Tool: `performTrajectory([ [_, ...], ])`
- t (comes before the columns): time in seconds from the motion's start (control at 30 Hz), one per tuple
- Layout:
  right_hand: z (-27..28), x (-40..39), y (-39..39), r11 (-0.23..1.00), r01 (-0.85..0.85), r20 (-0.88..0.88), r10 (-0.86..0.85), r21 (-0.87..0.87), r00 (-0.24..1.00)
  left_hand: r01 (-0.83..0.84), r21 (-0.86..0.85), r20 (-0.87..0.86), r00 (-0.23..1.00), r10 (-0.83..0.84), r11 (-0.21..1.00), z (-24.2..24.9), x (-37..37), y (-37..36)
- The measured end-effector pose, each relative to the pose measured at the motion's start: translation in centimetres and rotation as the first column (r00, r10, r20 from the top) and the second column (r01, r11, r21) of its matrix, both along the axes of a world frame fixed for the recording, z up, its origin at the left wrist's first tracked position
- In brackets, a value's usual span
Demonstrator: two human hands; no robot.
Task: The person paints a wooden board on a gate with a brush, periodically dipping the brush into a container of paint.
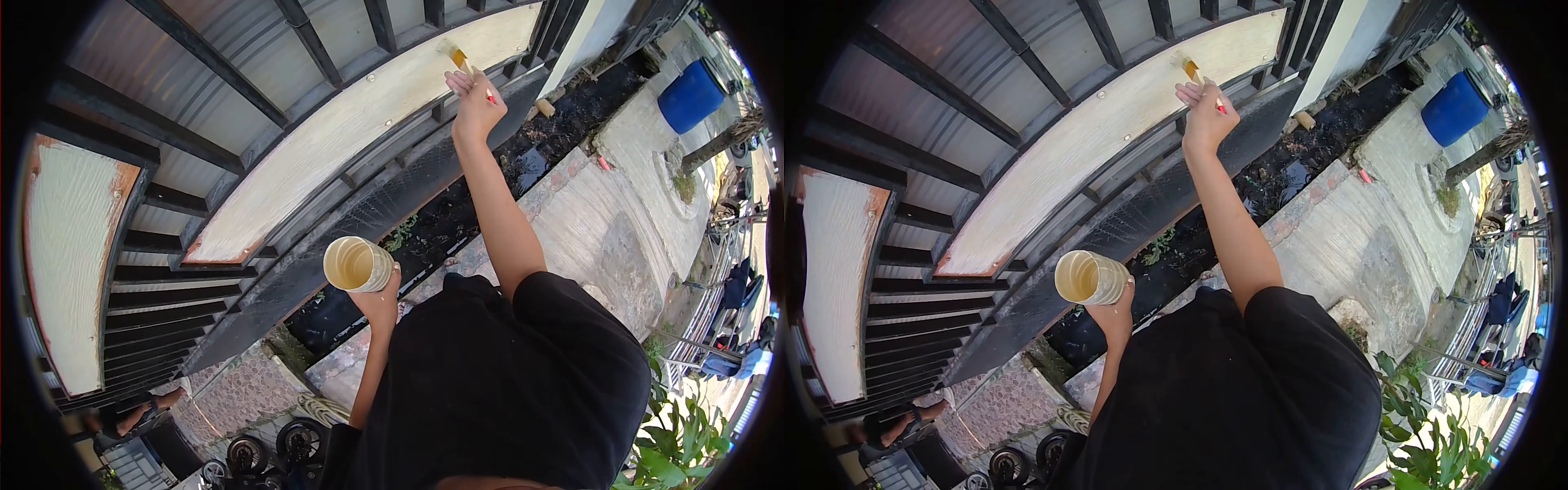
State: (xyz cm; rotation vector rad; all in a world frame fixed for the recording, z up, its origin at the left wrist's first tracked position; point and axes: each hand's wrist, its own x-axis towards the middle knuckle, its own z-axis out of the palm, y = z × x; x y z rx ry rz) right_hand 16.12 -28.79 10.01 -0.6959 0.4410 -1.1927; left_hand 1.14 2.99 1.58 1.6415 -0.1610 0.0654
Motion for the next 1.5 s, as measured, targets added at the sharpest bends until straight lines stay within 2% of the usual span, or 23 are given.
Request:
performTrajectory([
  [0.03, 0.2, 0.1, 0.4, 0.998, 0.069, 0.006, -0.069, -0.001, 0.998, -0.002, 0.003, -0.002, 1.0, 0.002, 1.0, -0.2, 0.0, 0.2],
  [0.07, -0.3, 0.4, 2.6, 1.0, 0.012, -0.007, -0.012, 0.001, 1.0, 0.002, 0.01, -0.018, 1.0, -0.002, 1.0, -0.6, 0.1, 0.4],
  [0.13, -0.6, -0.3, 8.5, 0.981, -0.192, -0.083, 0.19, -0.026, 0.978, 0.013, 0.019, -0.035, 0.999, -0.012, 1.0, -1.2, 0.4, 0.7],
  [0.2, -0.5, -2.0, 12.7, 0.904, -0.423, -0.13, 0.413, -0.065, 0.901, 0.03, 0.039, -0.063, 0.998, -0.027, 0.999, -1.3, 0.8, 0.7],
  [0.3, -0.1, -2.3, 10.2, 0.893, -0.449, -0.082, 0.446, -0.029, 0.891, 0.05, 0.044, -0.071, 0.996, -0.047, 0.998, -1.0, 0.9, 0.9],
  [0.37, 0.3, -1.3, 4.8, 0.977, -0.213, -0.057, 0.213, -0.009, 0.975, 0.034, 0.06, -0.041, 0.999, -0.032, 0.998, -0.8, 0.6, 1.1],
  [0.43, -0.2, -0.4, 0.1, 0.998, 0.044, 0.002, -0.044, -0.044, 0.999, 0.012, 0.072, -0.012, 1.0, -0.011, 0.997, -0.5, 0.4, 1.1],
  [0.5, -0.7, 0.4, -0.7, 0.995, 0.095, -0.032, -0.096, -0.04, 0.995, 0.002, 0.038, -0.037, 0.999, 0.0, 0.999, -0.3, 0.3, 1.4],
  [0.57, -0.9, 0.8, 2.7, 0.998, 0.013, -0.051, -0.016, -0.054, 0.999, 0.009, 0.036, -0.035, 0.999, -0.007, 0.999, -1.1, 0.5, 1.8],
  [0.63, -1.1, -0.5, 8.7, 0.98, -0.191, -0.112, 0.184, -0.053, 0.976, 0.025, 0.03, -0.029, 0.999, -0.024, 0.999, -1.4, 0.7, 1.8],
  [0.7, -2.6, -2.2, 13.3, 0.891, -0.453, -0.143, 0.444, -0.034, 0.884, 0.023, 0.011, -0.076, 0.997, -0.022, 1.0, -1.4, 1.0, 1.6],
  [0.73, -3.0, -2.5, 13.3, 0.894, -0.447, -0.141, 0.439, -0.033, 0.887, 0.029, 0.013, -0.075, 0.997, -0.028, 0.999, -1.2, 1.0, 1.4],
  [0.8, -3.6, -3.4, 12.6, 0.879, -0.463, -0.096, 0.473, 0.112, 0.876, 0.005, 0.057, -0.01, 1.0, -0.005, 0.998, -0.8, 1.1, 1.2],
  [0.87, -4.4, -2.5, 7.8, 0.971, -0.199, -0.071, 0.209, 0.13, 0.975, 0.006, 0.054, -0.015, 1.0, -0.005, 0.998, 0.2, 0.8, 1.5],
  [0.9, -5.0, -2.0, 5.1, 0.991, -0.058, -0.084, 0.069, 0.119, 0.994, 0.012, 0.05, -0.018, 1.0, -0.011, 0.999, 0.4, 0.7, 1.5],
  [0.97, -6.7, -0.7, 0.8, 0.983, 0.115, -0.085, -0.104, 0.142, 0.991, 0.001, 0.044, -0.014, 1.0, 0.0, 0.999, 0.2, 0.4, 1.8],
  [1.03, -7.3, 0.5, -0.1, 0.971, 0.151, -0.129, -0.128, 0.187, 0.983, -0.006, 0.044, -0.008, 1.0, 0.006, 0.999, -0.3, 0.5, 2.3],
  [1.13, -8.4, 2.0, 3.9, 0.973, 0.013, -0.144, 0.02, 0.229, 0.989, 0.016, 0.061, -0.033, 0.999, -0.013, 0.998, -1.1, 1.0, 2.7],
  [1.23, -8.1, 0.2, 8.2, 0.941, -0.161, -0.152, 0.213, 0.296, 0.965, 0.038, 0.067, -0.026, 0.999, -0.036, 0.997, -0.7, 0.8, 2.6],
  [1.33, -8.1, -2.0, 6.1, 0.939, -0.161, -0.166, 0.218, 0.303, 0.962, 0.033, 0.059, -0.031, 0.999, -0.032, 0.998, -0.4, 1.1, 2.5],
  [1.43, -8.9, -0.6, 0.6, 0.958, 0.09, -0.096, -0.065, 0.273, 0.993, 0.031, 0.065, -0.018, 0.999, -0.03, 0.997, -0.9, 0.8, 2.9],
  [1.5, -9.7, 0.7, 0.3, 0.96, 0.064, -0.1, -0.037, 0.274, 0.994, 0.06, 0.079, -0.032, 0.998, -0.057, 0.995, -0.9, 0.8, 2.9],
])
